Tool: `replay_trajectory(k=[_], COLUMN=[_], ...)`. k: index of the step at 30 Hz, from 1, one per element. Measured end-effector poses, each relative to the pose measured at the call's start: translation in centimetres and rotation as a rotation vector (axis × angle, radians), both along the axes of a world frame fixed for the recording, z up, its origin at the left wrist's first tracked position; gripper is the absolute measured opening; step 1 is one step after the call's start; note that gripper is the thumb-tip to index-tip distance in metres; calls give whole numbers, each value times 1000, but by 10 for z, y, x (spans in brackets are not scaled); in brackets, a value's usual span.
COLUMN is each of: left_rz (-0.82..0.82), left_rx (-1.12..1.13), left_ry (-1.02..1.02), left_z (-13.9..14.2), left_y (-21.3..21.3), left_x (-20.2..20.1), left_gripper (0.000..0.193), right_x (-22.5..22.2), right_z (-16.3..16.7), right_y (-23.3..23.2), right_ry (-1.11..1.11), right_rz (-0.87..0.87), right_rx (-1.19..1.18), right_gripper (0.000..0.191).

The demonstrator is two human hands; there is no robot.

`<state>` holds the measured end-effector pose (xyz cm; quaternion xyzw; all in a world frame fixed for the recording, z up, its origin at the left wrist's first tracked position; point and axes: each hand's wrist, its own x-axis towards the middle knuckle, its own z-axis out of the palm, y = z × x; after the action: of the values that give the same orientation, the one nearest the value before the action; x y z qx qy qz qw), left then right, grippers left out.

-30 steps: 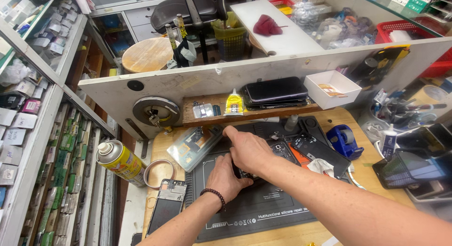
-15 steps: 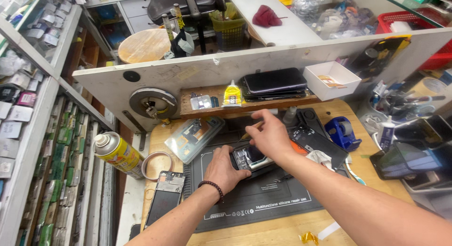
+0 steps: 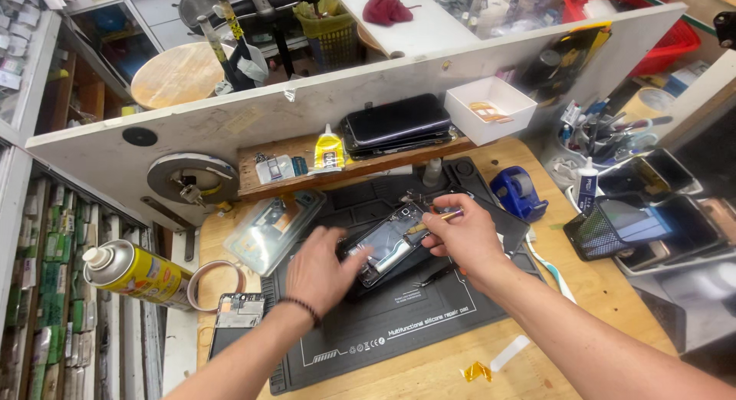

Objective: The person uses a precision screwdriver to remove multiple screws from the back of a disassembled smartphone. They then use a plastic pry tool to lift and remove the back cover, exposing the internal components.

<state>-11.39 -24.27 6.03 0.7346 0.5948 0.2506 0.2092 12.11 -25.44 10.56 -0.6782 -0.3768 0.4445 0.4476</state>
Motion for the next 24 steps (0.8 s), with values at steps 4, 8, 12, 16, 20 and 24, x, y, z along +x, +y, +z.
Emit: replay_trajectory(k=[4,8,12,16,20,24], left_rz=[1,-70,-79,-35,-52,-126], left_rx=[66,31,-43,-86,-114,-89], left_ry=[-28,53,114,161,193,244], left_z=[-36,-76,-101,-105,-96,-86], left_y=[97,176,215,225,221,213], left_x=[34,66,86,100,100,98], left_gripper=[23,22,22,18,16,19], right_x=[19,40,61,68,68,66], right_z=[-2,-11,-29,-49,-56,-51], right_y=[16,39,58,75,76,63], right_ry=[49,83,3,20,13,-41], right_rz=[-24,6,36,49,55,41], right_rx=[-20,-4,112,117,122,70], right_gripper=[41,40,38,37,37,38])
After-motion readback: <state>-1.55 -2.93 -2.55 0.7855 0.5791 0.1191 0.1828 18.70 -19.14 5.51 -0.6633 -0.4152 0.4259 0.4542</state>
